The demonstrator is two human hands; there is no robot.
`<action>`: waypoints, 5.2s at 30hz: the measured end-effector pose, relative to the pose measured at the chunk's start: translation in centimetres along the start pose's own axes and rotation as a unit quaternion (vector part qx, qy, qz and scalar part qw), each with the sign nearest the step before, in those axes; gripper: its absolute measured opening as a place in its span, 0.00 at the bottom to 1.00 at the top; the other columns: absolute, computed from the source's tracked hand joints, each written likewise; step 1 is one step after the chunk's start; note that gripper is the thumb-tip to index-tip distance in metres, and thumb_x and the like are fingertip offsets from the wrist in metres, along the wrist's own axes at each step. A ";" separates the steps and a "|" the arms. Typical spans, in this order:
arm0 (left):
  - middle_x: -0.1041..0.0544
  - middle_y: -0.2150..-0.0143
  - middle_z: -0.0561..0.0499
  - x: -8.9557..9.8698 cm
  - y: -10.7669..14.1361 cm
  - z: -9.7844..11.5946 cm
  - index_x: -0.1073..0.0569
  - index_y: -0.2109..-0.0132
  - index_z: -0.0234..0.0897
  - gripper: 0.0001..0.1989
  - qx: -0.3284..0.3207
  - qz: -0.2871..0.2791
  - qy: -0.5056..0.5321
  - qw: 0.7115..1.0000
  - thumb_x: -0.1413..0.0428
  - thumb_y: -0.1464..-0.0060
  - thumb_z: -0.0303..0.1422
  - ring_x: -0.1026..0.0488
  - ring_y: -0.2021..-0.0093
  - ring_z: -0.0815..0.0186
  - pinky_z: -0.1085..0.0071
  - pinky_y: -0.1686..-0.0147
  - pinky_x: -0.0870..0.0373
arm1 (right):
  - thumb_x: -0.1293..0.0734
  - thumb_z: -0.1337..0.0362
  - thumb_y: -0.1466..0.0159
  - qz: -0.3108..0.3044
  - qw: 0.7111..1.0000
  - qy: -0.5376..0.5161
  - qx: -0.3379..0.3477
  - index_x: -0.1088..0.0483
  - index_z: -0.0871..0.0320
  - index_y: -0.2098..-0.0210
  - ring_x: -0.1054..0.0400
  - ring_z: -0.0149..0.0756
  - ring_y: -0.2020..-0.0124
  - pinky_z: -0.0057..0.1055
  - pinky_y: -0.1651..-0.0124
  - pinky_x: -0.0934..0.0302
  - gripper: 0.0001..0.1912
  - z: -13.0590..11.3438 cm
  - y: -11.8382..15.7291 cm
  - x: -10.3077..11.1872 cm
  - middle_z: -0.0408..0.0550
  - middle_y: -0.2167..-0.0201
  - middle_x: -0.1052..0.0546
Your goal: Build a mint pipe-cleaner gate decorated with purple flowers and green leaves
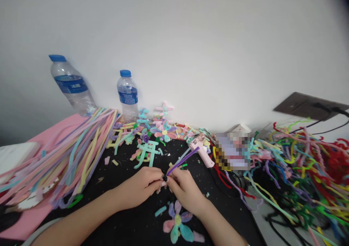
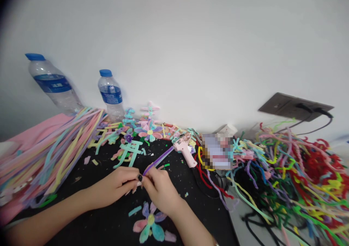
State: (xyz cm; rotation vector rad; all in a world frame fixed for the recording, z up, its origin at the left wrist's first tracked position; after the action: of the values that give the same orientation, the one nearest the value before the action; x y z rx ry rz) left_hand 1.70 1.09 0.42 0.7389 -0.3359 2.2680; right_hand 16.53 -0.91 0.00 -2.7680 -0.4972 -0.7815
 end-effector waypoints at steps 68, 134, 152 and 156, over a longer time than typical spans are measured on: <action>0.24 0.77 0.52 -1.1 -0.2 -0.2 0.27 0.72 0.32 0.11 0.137 0.001 0.435 0.890 0.40 0.52 0.36 0.27 0.78 0.69 0.73 0.73 0.30 | 0.45 0.59 0.32 0.002 0.998 -0.066 0.011 0.45 0.57 0.75 0.50 0.26 0.78 0.25 0.74 0.54 0.15 -0.1 0.4 0.3 0.36 0.80 0.44; 0.27 0.79 0.52 -2.0 0.1 -0.7 0.30 0.76 0.30 0.14 0.215 -0.044 0.558 0.800 0.37 0.53 0.36 0.31 0.81 0.75 0.80 0.80 0.36 | 0.42 0.62 0.34 0.060 0.995 -0.068 0.034 0.34 0.57 0.66 0.37 0.32 0.73 0.29 0.68 0.44 0.08 0.0 0.4 0.5 0.44 0.74 0.31; 0.24 0.79 0.51 -1.4 -0.1 -0.8 0.28 0.76 0.31 0.11 0.163 -0.003 0.422 0.892 0.40 0.52 0.34 0.28 0.81 0.70 0.75 0.77 0.32 | 0.44 0.69 0.35 0.025 0.994 0.072 0.082 0.40 0.58 0.73 0.41 0.29 0.75 0.25 0.70 0.48 0.09 -0.4 0.3 0.8 0.41 0.77 0.36; 0.26 0.79 0.53 -1.3 -0.1 -0.4 0.29 0.76 0.32 0.11 0.133 0.036 0.297 0.945 0.44 0.49 0.33 0.28 0.79 0.68 0.74 0.75 0.31 | 0.44 0.70 0.36 0.033 0.994 0.096 0.043 0.45 0.57 0.76 0.44 0.29 0.78 0.26 0.73 0.51 0.11 -0.1 0.1 0.3 0.40 0.80 0.39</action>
State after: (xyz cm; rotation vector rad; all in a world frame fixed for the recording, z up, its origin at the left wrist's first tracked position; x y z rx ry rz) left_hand 2.36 0.55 -0.68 0.1395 0.2392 2.5015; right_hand 16.78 -0.98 0.26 -2.5826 -0.3890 -0.9755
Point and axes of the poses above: each hand's wrist, its own y-axis away from the middle knuckle, its own x-axis out of the back of the hand, z = x × y, the point moved 3 cm from there along -y, towards the middle knuckle
